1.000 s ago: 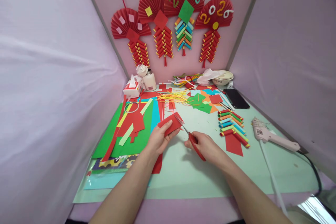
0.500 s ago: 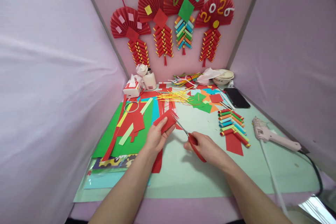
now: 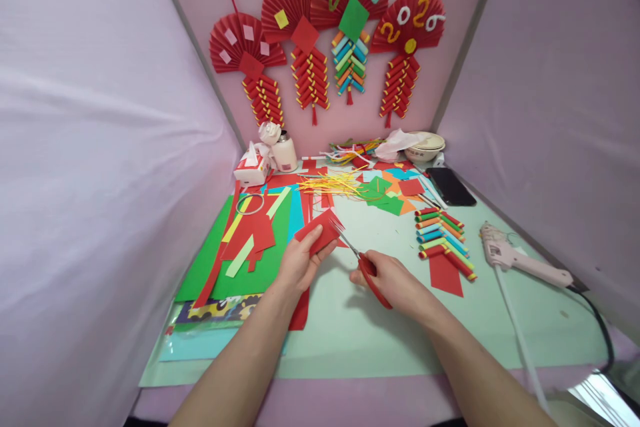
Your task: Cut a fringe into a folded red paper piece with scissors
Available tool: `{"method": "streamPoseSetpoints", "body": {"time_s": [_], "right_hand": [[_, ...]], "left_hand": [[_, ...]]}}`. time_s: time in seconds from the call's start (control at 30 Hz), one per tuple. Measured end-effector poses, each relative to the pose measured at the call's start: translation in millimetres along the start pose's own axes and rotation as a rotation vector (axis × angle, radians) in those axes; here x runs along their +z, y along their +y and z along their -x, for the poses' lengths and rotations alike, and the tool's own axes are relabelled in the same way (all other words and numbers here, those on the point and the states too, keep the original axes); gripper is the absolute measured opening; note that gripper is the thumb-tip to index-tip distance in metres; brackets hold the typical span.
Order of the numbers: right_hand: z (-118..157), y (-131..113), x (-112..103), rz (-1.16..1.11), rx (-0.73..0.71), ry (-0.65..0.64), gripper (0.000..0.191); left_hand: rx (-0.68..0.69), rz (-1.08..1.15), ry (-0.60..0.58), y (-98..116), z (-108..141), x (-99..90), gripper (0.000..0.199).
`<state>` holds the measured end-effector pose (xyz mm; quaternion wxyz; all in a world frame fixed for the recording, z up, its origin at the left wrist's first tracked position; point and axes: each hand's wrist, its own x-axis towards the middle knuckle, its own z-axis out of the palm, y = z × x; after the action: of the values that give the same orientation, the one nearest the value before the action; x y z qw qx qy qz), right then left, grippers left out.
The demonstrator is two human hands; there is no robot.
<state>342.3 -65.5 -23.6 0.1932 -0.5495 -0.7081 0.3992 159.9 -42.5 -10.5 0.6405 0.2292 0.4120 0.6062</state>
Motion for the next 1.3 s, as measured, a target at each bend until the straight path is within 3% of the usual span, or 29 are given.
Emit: {"method": "streamPoseSetpoints", "body": {"time_s": [0.77, 1.07, 1.3], "right_hand": [[-1.6, -1.6, -2.9, 0.082, -0.006, 0.054, 0.039], [-0.3, -1.2, -0.4, -0.002, 0.002, 0.006, 0.041], [-2.3, -4.7, -1.8, 0.026, -0.015, 0.05, 0.039]], "left_hand": [[-0.029, 0.009, 0.009, 1.3, 1.1, 0.0, 0.022], [-0.079, -0.048, -0.059, -0.9, 2.8, 0.4, 0.025], [-0.083, -0.058, -0.089, -0.6, 3.7, 0.5, 0.025]]}}
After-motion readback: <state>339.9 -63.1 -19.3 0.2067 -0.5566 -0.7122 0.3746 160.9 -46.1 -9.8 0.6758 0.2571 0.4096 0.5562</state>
